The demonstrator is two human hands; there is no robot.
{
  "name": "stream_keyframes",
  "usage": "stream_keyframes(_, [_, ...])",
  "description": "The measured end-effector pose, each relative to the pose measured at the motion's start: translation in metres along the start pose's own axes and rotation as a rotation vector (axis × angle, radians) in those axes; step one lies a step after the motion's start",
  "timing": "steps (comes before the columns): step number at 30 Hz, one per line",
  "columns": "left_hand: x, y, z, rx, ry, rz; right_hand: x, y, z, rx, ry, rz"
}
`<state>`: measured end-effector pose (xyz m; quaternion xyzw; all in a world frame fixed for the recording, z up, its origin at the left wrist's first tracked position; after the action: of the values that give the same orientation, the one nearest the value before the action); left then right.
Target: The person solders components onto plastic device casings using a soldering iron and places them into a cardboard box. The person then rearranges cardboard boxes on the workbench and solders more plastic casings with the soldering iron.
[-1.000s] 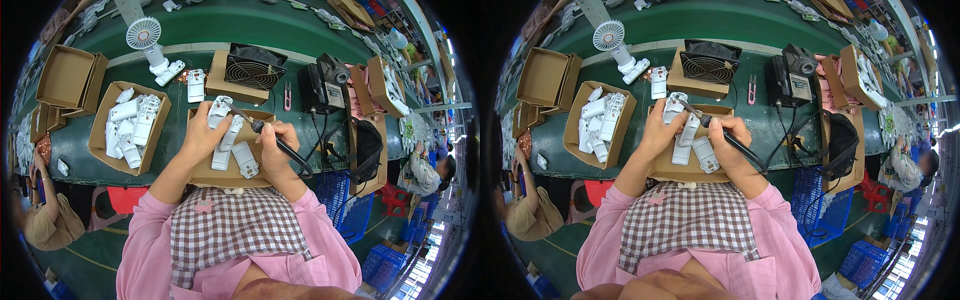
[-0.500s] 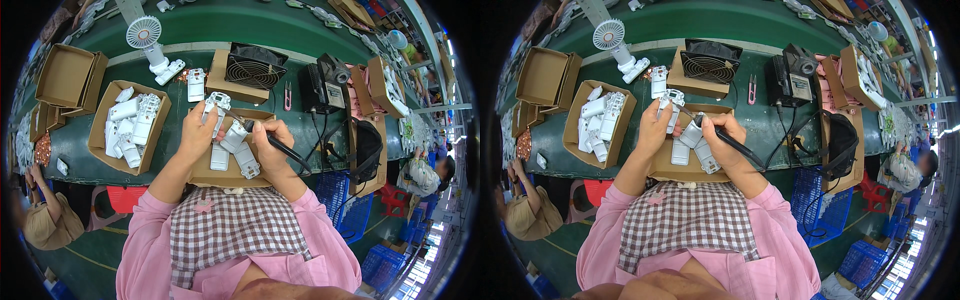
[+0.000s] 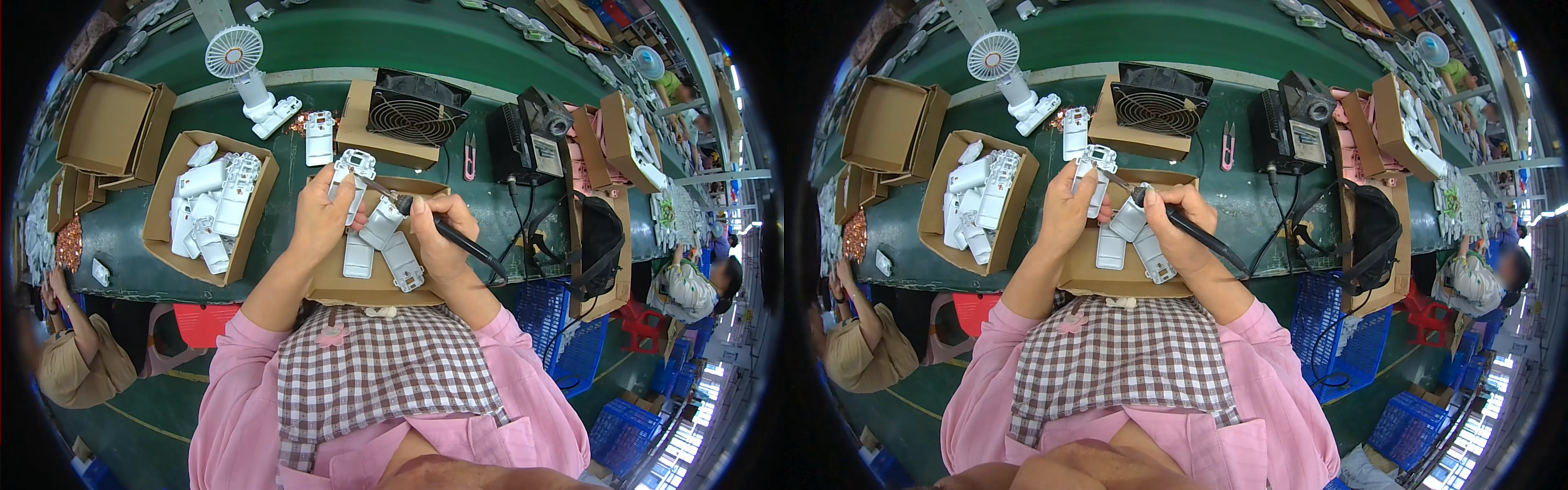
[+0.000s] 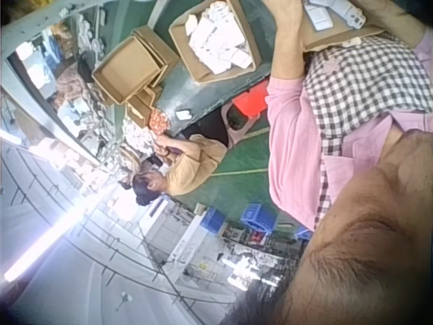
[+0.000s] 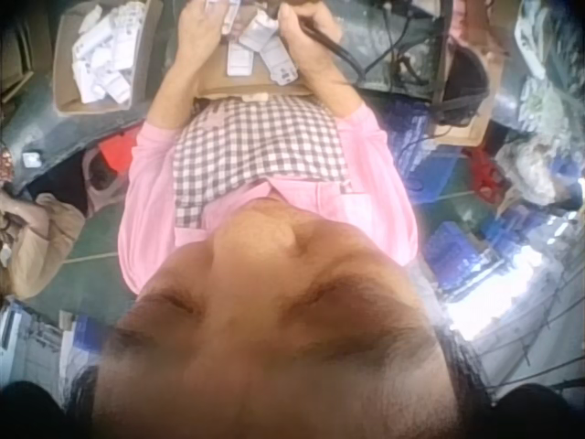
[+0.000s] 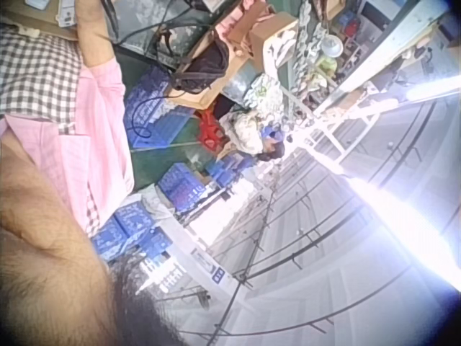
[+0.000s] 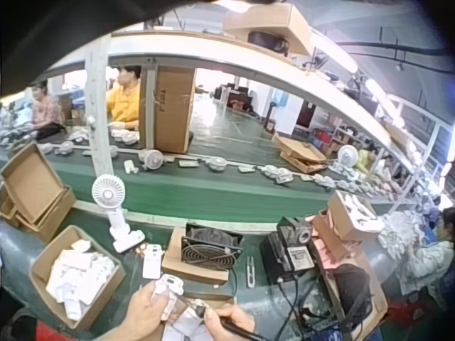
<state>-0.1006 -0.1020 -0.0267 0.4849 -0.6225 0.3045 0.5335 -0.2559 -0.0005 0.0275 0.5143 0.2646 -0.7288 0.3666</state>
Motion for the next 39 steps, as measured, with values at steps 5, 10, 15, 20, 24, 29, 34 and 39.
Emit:
stream_keyframes(5, [-0.001, 0.000, 0.000, -0.004, 0.000, 0.009, 0.003, -0.006, 0.000, 0.044, 0.003, 0.082])
stream_keyframes(10, [-0.001, 0.004, -0.001, -0.024, -0.013, 0.032, 0.007, -0.006, 0.001, 0.045, 0.028, 0.091])
stream_keyframes(15, [0.000, 0.004, -0.002, -0.022, -0.013, 0.041, 0.005, -0.004, 0.000, 0.037, 0.037, 0.091])
stream_keyframes(20, [-0.004, 0.004, -0.001, -0.024, -0.021, 0.043, 0.006, -0.004, 0.000, 0.037, 0.035, 0.081])
stream_keyframes(24, [-0.003, 0.005, -0.001, -0.027, -0.017, 0.046, 0.005, -0.004, 0.001, 0.032, 0.024, 0.074])
stream_keyframes(29, [-0.002, 0.006, -0.001, -0.031, -0.010, 0.054, 0.003, -0.003, 0.002, 0.023, 0.023, 0.050])
stream_keyframes(34, [-0.002, 0.005, 0.000, -0.029, -0.019, 0.057, 0.004, -0.003, 0.003, 0.034, 0.006, 0.041])
stream_keyframes(39, [-0.005, 0.000, -0.004, -0.039, -0.027, 0.078, -0.005, -0.012, 0.000, 0.112, -0.037, 0.197])
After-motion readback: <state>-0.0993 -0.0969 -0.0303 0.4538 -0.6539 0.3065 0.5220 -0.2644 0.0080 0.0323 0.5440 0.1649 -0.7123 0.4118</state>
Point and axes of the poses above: each hand's wrist, its own z-axis towards the middle knuckle, its own y-axis out of the palm, x = y × z, the point moved 10 cm from there along z, towards the middle knuckle, and after that the axes turned 4 degrees about x, right-handed, at the moved point
